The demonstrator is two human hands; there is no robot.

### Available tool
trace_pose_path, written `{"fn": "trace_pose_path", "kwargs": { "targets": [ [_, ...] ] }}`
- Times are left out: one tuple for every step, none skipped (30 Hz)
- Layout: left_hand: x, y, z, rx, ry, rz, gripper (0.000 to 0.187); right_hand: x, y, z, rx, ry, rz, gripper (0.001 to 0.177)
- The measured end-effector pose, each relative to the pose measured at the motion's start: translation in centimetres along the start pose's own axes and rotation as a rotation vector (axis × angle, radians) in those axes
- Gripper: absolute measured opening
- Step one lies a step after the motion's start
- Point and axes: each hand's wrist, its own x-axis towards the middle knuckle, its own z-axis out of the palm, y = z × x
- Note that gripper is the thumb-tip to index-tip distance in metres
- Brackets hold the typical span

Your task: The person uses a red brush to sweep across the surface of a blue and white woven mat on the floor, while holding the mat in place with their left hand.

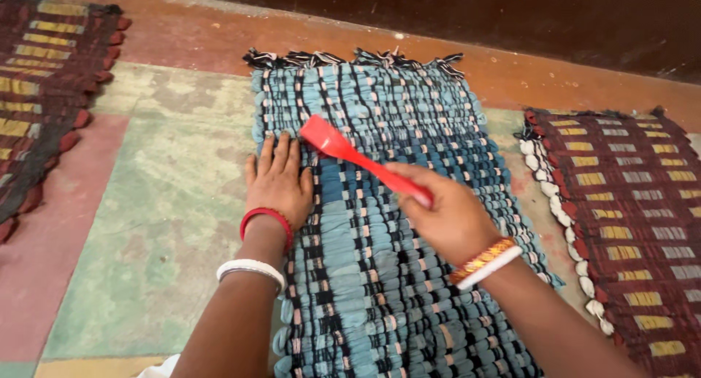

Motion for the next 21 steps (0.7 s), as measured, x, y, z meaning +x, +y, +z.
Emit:
{"fn": "trace_pose_path", "kwargs": {
  "targets": [
    [0.0, -0.1, 0.0, -0.002, -0.002, 0.007, 0.064, 0.3, 0.2, -0.2, 0.001, 0.005, 0.005, 0.046],
    [0.0, -0.1, 0.0, -0.011, -0.006, 0.004, 0.063, 0.6, 0.6, -0.5, -0.101, 0.024, 0.008, 0.045],
    [-0.1, -0.2, 0.0, -0.021, -0.009, 0.002, 0.062, 0.8, 1.1, -0.7, -0.203, 0.042, 0.011, 0.044],
    [0.0, -0.2, 0.0, -0.024, -0.009, 0.008, 0.062, 0.8, 1.8, -1.3, -0.205, 0.048, 0.015, 0.044],
    [-0.1, -0.2, -0.1, -0.005, -0.006, 0.011, 0.062, 0.6, 2.5, -2.3, -0.205, 0.084, -0.090, 0.044],
    [-0.1, -0.2, -0.1, 0.013, -0.003, 0.014, 0.063, 0.5, 3.2, -3.0, -0.205, 0.120, -0.196, 0.043],
    [-0.1, -0.2, -0.1, 0.010, -0.004, 0.021, 0.063, 0.4, 3.8, -3.6, -0.207, 0.126, -0.191, 0.043],
    [-0.2, -0.2, -0.2, -0.003, 0.000, 0.013, 0.063, 0.1, 4.3, -4.3, -0.261, 0.127, -0.021, 0.043],
    [-0.2, -0.2, -0.1, -0.016, 0.004, 0.005, 0.062, -0.1, 4.6, -4.9, -0.313, 0.129, 0.149, 0.043],
    [-0.2, -0.2, -0.2, -0.019, 0.010, 0.011, 0.062, -0.3, 4.8, -5.4, -0.315, 0.138, 0.148, 0.043],
    [-0.3, -0.2, -0.2, -0.013, 0.018, 0.017, 0.062, -0.7, 4.8, -5.8, -0.318, 0.185, 0.077, 0.043],
    [-0.2, -0.1, -0.3, -0.007, 0.026, 0.019, 0.062, -0.7, 4.5, -6.1, -0.322, 0.229, 0.004, 0.043],
    [-0.1, 0.0, -0.3, -0.010, 0.032, 0.022, 0.062, -0.6, 4.0, -6.3, -0.325, 0.236, 0.001, 0.043],
    [-0.2, 0.0, -0.4, -0.009, 0.024, 0.011, 0.061, -0.7, 3.4, -6.4, -0.306, 0.221, 0.060, 0.043],
    [-0.3, 0.0, -0.4, -0.007, 0.015, -0.001, 0.061, -0.8, 2.7, -6.3, -0.287, 0.206, 0.118, 0.043],
    [-0.3, 0.1, -0.4, -0.009, 0.017, 0.000, 0.061, -0.9, 2.0, -6.1, -0.289, 0.208, 0.117, 0.043],
    [-0.3, 0.1, -0.4, -0.007, 0.016, -0.003, 0.061, -1.1, 1.3, -5.7, -0.260, 0.194, 0.128, 0.043],
    [-0.2, 0.1, -0.4, -0.003, 0.016, -0.007, 0.061, -0.9, 0.6, -5.1, -0.231, 0.180, 0.137, 0.042],
    [-0.2, 0.0, -0.4, -0.005, 0.019, -0.007, 0.061, -0.6, -0.2, -4.0, -0.232, 0.182, 0.135, 0.042],
    [-0.2, 0.0, -0.3, -0.018, 0.016, -0.010, 0.061, -0.6, -0.8, -2.6, -0.023, 0.138, -0.010, 0.042],
    [-0.2, 0.0, -0.2, -0.031, 0.014, -0.012, 0.061, -0.6, -1.4, -1.4, 0.185, 0.089, -0.154, 0.043]
  ]
}}
